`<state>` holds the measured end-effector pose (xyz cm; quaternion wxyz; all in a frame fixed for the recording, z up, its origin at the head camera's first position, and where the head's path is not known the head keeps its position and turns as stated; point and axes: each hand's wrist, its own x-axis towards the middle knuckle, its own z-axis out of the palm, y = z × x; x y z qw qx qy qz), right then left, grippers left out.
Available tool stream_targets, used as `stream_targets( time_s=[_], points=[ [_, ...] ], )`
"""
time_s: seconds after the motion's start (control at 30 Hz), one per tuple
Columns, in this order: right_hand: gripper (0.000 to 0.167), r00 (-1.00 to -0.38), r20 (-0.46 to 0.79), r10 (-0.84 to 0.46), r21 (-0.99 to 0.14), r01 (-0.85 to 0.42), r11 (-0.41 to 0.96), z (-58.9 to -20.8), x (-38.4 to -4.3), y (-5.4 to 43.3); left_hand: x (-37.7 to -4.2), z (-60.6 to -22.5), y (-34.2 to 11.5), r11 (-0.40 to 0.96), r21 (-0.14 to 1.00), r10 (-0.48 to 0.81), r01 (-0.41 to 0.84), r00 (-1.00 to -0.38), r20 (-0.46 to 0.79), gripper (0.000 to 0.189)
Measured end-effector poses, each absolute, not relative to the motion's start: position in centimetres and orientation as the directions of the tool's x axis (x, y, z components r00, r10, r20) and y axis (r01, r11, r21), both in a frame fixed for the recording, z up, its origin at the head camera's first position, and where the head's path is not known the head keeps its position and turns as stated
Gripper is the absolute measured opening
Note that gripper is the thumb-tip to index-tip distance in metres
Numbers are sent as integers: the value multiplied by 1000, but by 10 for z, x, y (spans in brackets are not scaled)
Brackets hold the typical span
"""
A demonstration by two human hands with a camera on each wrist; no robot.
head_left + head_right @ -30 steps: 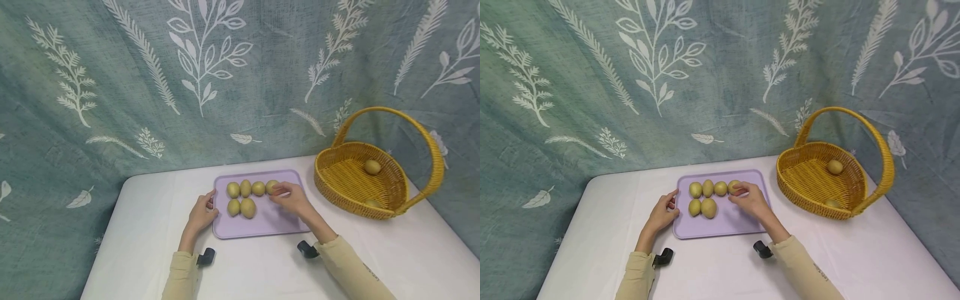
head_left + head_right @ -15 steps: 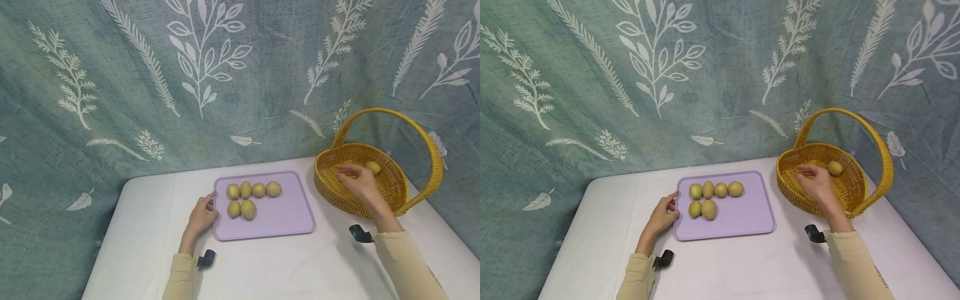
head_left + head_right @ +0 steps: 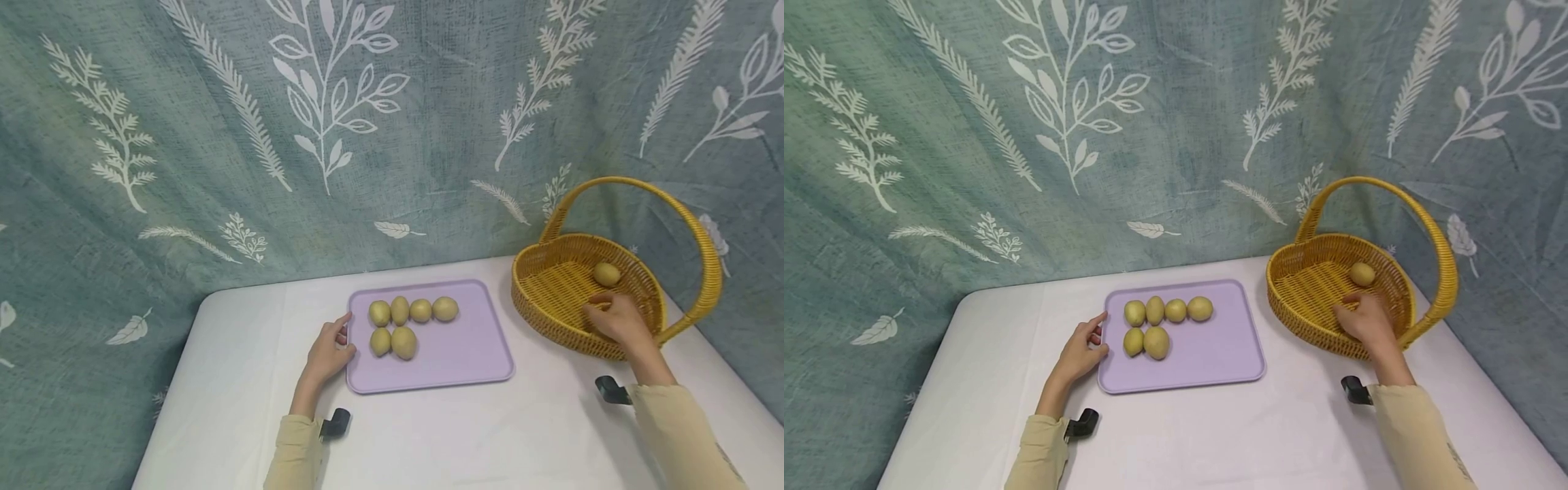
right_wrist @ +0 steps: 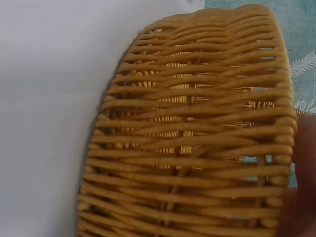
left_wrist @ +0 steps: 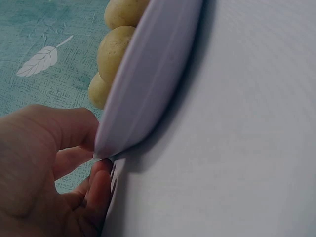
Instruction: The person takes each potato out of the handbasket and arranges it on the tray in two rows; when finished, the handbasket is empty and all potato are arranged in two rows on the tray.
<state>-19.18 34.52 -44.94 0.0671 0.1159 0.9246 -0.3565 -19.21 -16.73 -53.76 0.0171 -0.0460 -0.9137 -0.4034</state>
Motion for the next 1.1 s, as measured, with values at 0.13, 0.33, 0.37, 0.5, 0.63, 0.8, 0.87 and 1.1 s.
stream_targets(
  time_s=[0.13,0.33,0.37,0.5,0.63,0.8,0.87,1.1],
  points=[
    [58,-961,-231,155,-603,266,752,-449,-193,346,-192,-538,-168,670,736,77,98,-995,62,69],
    [59,-962,-241,130,-612,254,749,-450,-194,347,-191,-539,-168,663,741,83,104,-994,66,70],
    [59,-962,-243,126,-626,255,737,-451,-194,347,-192,-539,-168,664,741,84,105,-994,66,70],
    [57,-957,-273,95,-672,261,693,-453,-195,348,-192,-540,-168,669,736,84,106,-994,66,69],
    [57,-956,-291,27,-703,232,672,-454,-195,351,-192,-540,-168,670,735,80,104,-995,67,69],
    [59,-959,-284,-16,-693,194,694,-453,-195,354,-192,-539,-168,676,728,81,114,-993,81,69],
    [58,-956,-291,-27,-675,185,715,-453,-196,354,-193,-539,-168,676,728,80,113,-994,80,69],
    [56,-946,-322,-47,-636,179,750,-451,-198,353,-192,-537,-167,677,729,77,98,-995,63,70]
  ],
)
